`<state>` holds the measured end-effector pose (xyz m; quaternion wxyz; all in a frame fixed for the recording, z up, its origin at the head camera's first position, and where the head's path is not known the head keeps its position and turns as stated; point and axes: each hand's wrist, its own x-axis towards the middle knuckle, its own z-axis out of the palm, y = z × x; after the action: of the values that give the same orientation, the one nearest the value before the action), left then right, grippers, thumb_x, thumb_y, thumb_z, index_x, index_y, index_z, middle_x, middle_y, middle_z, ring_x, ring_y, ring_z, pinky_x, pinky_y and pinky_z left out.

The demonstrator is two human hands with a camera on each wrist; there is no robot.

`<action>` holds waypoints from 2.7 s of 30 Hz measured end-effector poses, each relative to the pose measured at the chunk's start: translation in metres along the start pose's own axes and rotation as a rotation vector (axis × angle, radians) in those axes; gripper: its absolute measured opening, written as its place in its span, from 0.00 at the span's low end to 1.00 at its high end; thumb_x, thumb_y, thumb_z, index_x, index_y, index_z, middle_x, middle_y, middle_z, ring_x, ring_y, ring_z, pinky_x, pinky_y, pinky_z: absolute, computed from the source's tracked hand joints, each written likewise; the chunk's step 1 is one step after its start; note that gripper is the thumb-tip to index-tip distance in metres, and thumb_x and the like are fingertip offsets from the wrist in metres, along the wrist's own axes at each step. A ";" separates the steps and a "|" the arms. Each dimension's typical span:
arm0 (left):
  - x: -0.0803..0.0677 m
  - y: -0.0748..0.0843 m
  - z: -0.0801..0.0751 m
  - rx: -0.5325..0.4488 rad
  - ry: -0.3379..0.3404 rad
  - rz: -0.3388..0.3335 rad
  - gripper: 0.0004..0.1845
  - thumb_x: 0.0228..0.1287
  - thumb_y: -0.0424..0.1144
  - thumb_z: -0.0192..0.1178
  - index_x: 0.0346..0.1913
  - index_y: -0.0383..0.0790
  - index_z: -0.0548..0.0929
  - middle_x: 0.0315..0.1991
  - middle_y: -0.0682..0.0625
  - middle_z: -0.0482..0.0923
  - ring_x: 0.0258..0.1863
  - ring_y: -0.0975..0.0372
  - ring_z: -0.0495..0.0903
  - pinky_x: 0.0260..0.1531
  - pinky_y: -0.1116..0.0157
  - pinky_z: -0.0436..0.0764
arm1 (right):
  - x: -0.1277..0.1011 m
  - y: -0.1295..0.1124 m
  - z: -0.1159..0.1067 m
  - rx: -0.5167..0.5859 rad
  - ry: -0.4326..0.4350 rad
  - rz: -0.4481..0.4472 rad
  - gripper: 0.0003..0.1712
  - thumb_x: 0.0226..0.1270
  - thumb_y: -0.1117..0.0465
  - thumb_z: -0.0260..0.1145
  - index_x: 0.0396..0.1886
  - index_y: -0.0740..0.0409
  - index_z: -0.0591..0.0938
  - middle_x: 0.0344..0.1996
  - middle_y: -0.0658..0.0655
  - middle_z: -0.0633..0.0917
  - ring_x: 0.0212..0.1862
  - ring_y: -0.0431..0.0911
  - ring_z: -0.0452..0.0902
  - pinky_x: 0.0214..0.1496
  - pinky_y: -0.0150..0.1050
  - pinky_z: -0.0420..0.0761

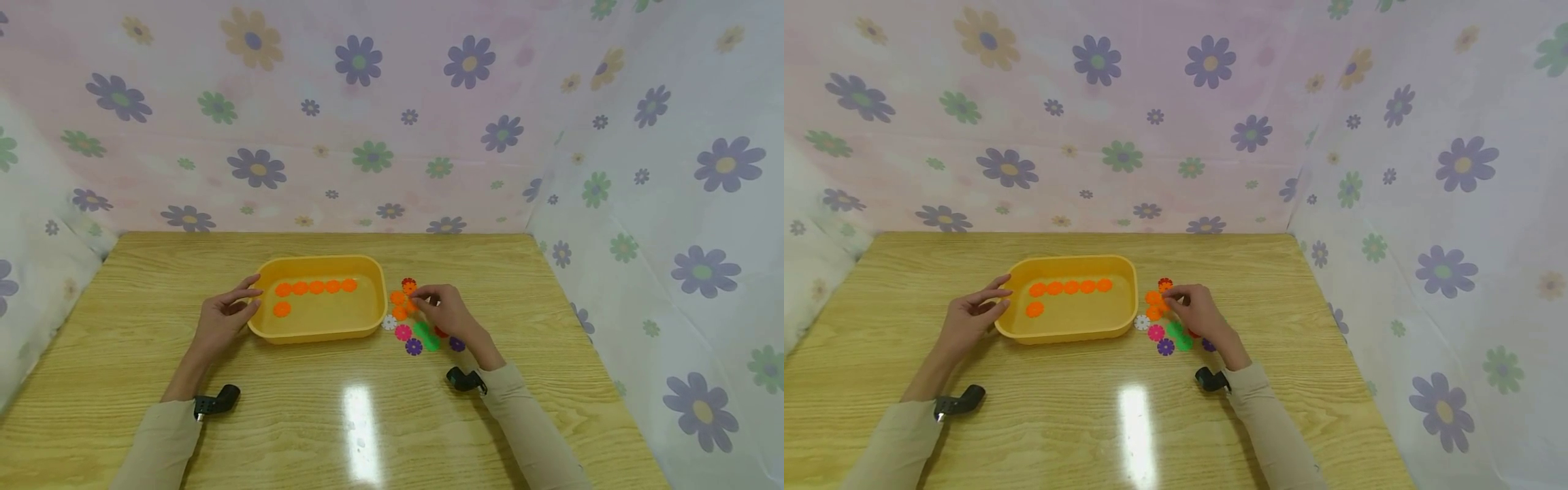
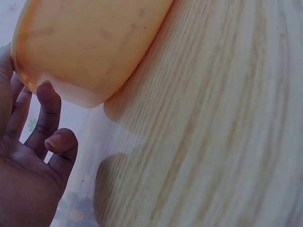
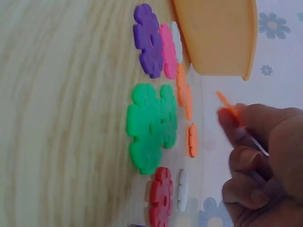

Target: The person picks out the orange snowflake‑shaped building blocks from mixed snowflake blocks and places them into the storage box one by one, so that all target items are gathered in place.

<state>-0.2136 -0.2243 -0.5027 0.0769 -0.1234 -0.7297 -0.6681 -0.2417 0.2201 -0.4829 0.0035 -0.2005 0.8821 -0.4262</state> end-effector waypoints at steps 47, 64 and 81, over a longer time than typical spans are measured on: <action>0.000 -0.003 -0.001 0.014 -0.004 0.002 0.15 0.71 0.28 0.61 0.53 0.17 0.81 0.68 0.52 0.77 0.66 0.77 0.72 0.47 0.78 0.79 | -0.008 -0.088 0.084 0.742 0.288 -0.431 0.10 0.73 0.72 0.63 0.40 0.81 0.80 0.34 0.41 0.87 0.21 0.37 0.66 0.19 0.34 0.66; 0.000 -0.005 -0.001 0.006 -0.008 0.001 0.15 0.71 0.27 0.61 0.53 0.17 0.81 0.69 0.53 0.77 0.65 0.72 0.75 0.45 0.78 0.79 | 0.017 -0.098 0.102 0.698 0.373 -0.156 0.10 0.75 0.70 0.62 0.47 0.73 0.84 0.38 0.76 0.81 0.35 0.39 0.80 0.36 0.32 0.84; -0.001 -0.007 0.001 -0.021 0.006 0.016 0.15 0.71 0.26 0.61 0.53 0.15 0.80 0.66 0.60 0.78 0.66 0.76 0.73 0.48 0.78 0.79 | 0.051 -0.105 0.100 0.500 0.136 0.012 0.14 0.77 0.66 0.61 0.57 0.64 0.83 0.52 0.65 0.83 0.43 0.57 0.78 0.38 0.47 0.84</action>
<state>-0.2148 -0.2240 -0.5095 0.0828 -0.1279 -0.7213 -0.6756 -0.2339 0.0684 -0.4592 -0.0039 -0.1592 0.7488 -0.6434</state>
